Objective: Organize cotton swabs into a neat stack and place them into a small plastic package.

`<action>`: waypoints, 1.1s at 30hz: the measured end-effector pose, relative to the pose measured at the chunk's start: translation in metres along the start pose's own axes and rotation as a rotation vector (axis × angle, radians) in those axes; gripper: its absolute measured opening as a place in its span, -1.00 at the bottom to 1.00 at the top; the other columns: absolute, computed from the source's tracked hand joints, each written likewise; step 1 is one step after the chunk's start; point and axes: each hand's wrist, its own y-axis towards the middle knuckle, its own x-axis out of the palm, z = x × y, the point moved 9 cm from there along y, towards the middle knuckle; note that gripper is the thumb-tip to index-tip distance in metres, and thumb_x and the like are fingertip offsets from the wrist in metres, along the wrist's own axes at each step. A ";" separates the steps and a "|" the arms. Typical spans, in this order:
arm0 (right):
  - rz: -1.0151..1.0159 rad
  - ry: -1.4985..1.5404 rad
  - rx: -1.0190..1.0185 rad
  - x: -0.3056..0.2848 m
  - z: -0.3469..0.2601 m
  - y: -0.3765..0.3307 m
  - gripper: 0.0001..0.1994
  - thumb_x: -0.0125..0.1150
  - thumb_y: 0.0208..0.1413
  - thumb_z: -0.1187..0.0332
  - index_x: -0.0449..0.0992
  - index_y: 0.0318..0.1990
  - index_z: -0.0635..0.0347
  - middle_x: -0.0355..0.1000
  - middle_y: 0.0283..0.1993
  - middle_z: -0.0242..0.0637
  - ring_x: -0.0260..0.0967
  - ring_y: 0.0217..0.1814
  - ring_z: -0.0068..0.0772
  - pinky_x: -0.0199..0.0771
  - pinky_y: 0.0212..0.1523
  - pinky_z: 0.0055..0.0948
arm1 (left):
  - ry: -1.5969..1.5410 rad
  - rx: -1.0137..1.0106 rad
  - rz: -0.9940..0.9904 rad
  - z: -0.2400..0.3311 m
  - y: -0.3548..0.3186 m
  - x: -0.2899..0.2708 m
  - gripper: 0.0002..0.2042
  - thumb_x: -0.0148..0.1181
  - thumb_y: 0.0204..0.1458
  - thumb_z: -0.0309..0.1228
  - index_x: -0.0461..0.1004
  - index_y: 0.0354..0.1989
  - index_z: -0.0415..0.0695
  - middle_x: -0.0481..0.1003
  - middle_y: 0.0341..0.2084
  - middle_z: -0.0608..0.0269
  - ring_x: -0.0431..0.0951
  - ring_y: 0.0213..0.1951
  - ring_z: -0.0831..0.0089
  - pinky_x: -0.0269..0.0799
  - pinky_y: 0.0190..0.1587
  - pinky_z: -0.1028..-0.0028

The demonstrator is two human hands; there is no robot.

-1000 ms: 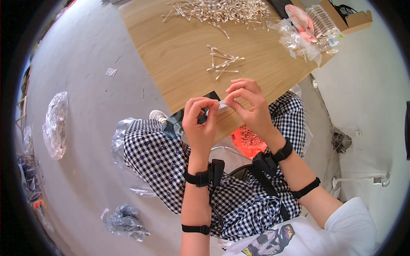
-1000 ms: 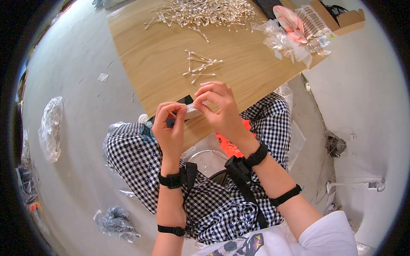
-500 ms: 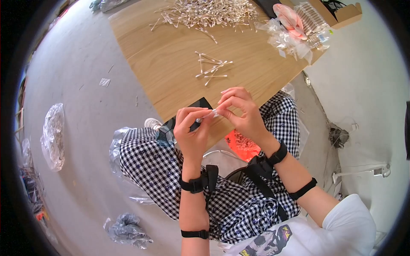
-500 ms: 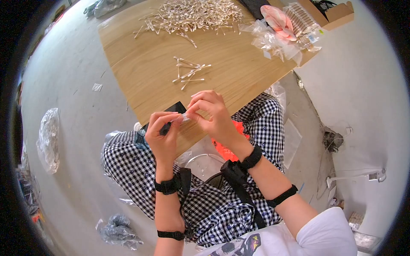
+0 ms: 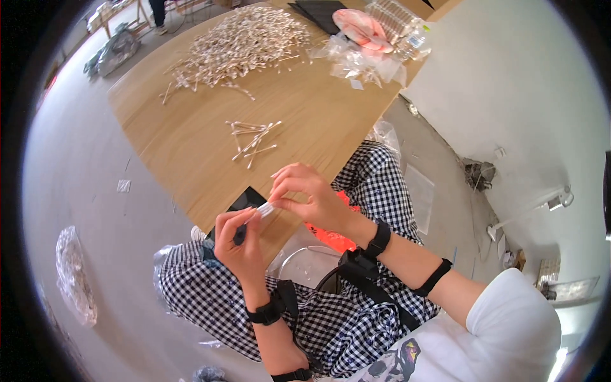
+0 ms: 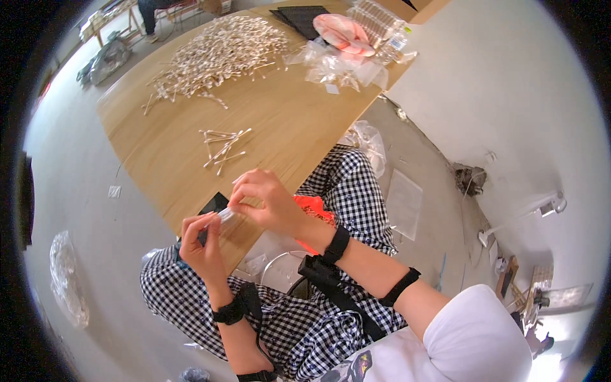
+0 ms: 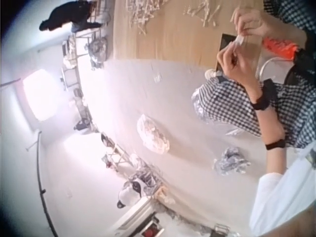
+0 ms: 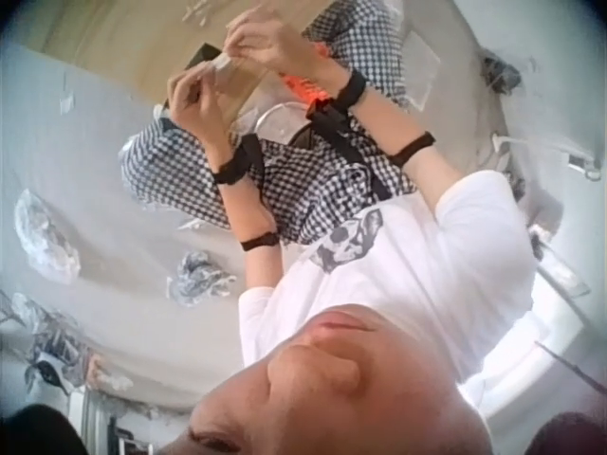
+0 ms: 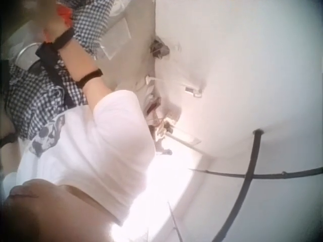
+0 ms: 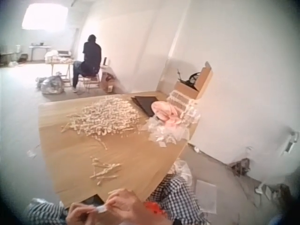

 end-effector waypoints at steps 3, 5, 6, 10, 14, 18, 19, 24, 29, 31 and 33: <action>-0.063 0.307 0.137 0.013 0.006 -0.005 -0.84 0.39 -0.07 0.44 0.56 -0.30 0.18 0.50 -0.20 -0.31 0.43 -0.04 -0.26 0.39 0.01 -0.33 | -0.155 -0.049 0.004 -0.008 0.001 -0.007 -0.91 0.31 -0.05 -0.69 0.55 -0.37 -0.31 0.50 -0.38 0.23 0.46 -0.30 0.53 0.34 -0.23 0.61; -0.062 0.321 0.151 0.014 0.011 -0.009 -0.82 0.39 -0.06 0.45 0.56 -0.27 0.18 0.50 -0.19 -0.30 0.43 -0.05 -0.27 0.41 -0.01 -0.36 | -0.137 -0.039 -0.018 -0.007 0.002 -0.003 -0.91 0.30 -0.05 -0.69 0.55 -0.36 -0.30 0.51 -0.37 0.22 0.46 -0.30 0.53 0.34 -0.23 0.61; -0.080 0.347 0.160 0.018 0.012 -0.009 -0.80 0.39 -0.05 0.46 0.57 -0.23 0.19 0.51 -0.19 -0.28 0.44 -0.05 -0.28 0.44 -0.02 -0.38 | -0.108 -0.032 -0.018 -0.007 0.002 -0.003 -0.90 0.30 -0.04 -0.69 0.54 -0.36 -0.29 0.51 -0.37 0.22 0.46 -0.29 0.53 0.33 -0.23 0.61; -0.004 0.409 0.168 0.014 0.012 -0.011 -0.84 0.36 -0.02 0.47 0.58 -0.24 0.18 0.52 -0.17 -0.32 0.45 -0.07 -0.35 0.45 -0.06 -0.40 | -0.039 -0.034 -0.003 -0.010 0.000 -0.004 -0.89 0.29 -0.03 -0.70 0.54 -0.35 -0.27 0.51 -0.35 0.22 0.47 -0.28 0.51 0.37 -0.22 0.58; -0.014 0.503 0.294 0.015 0.026 -0.013 -0.90 0.34 0.02 0.48 0.61 -0.28 0.19 0.53 -0.14 -0.34 0.44 -0.05 -0.43 0.43 -0.04 -0.45 | -0.012 0.008 -0.045 -0.008 0.000 0.003 -0.88 0.27 -0.02 -0.70 0.55 -0.31 -0.28 0.53 -0.32 0.19 0.49 -0.25 0.47 0.41 -0.18 0.55; -0.002 0.549 0.317 0.013 0.032 -0.015 -0.91 0.32 0.03 0.51 0.63 -0.28 0.20 0.53 -0.16 -0.34 0.43 -0.04 -0.45 0.41 0.01 -0.49 | -0.055 -0.039 -0.059 -0.014 -0.001 0.013 -0.90 0.20 0.09 -0.64 0.55 -0.22 -0.31 0.52 -0.25 0.23 0.48 -0.20 0.54 0.42 -0.18 0.59; 0.004 0.549 0.318 0.012 0.033 -0.015 -0.91 0.32 0.03 0.51 0.63 -0.28 0.20 0.53 -0.16 -0.34 0.43 -0.04 -0.45 0.41 0.01 -0.49 | -0.069 -0.055 -0.089 -0.020 -0.001 0.014 -0.87 0.22 0.06 -0.66 0.57 -0.21 -0.31 0.54 -0.26 0.19 0.50 -0.20 0.48 0.43 -0.15 0.55; 0.020 0.492 0.308 0.008 0.034 -0.013 -0.95 0.34 0.02 0.47 0.62 -0.34 0.20 0.53 -0.18 -0.35 0.43 -0.05 -0.44 0.40 0.00 -0.46 | -0.083 -0.094 -0.118 -0.022 0.000 0.017 -0.84 0.23 0.04 -0.68 0.61 -0.20 -0.31 0.56 -0.27 0.16 0.52 -0.21 0.44 0.44 -0.15 0.52; 0.059 0.303 0.207 0.001 0.028 -0.012 -0.95 0.36 0.00 0.43 0.63 -0.36 0.14 0.53 -0.22 -0.38 0.41 -0.03 -0.40 0.39 0.02 -0.41 | -0.009 -0.024 -0.097 -0.003 -0.002 0.015 -0.85 0.22 0.06 -0.65 0.61 -0.20 -0.32 0.56 -0.29 0.17 0.52 -0.22 0.46 0.43 -0.16 0.54; 0.077 0.260 0.180 0.002 0.028 -0.014 -0.95 0.37 0.00 0.42 0.63 -0.36 0.12 0.53 -0.23 -0.39 0.40 -0.02 -0.39 0.38 0.03 -0.39 | 0.050 -0.017 -0.104 -0.006 -0.003 0.016 -0.85 0.22 0.06 -0.65 0.61 -0.20 -0.32 0.55 -0.28 0.17 0.51 -0.23 0.47 0.42 -0.18 0.55; 0.146 0.266 0.182 -0.003 0.029 -0.015 -0.93 0.39 -0.08 0.39 0.63 -0.41 0.11 0.55 -0.29 -0.39 0.43 -0.13 -0.31 0.41 -0.04 -0.34 | 0.105 -0.011 -0.113 -0.009 -0.005 0.016 -0.85 0.22 0.06 -0.65 0.61 -0.19 -0.32 0.55 -0.28 0.17 0.50 -0.24 0.48 0.41 -0.20 0.55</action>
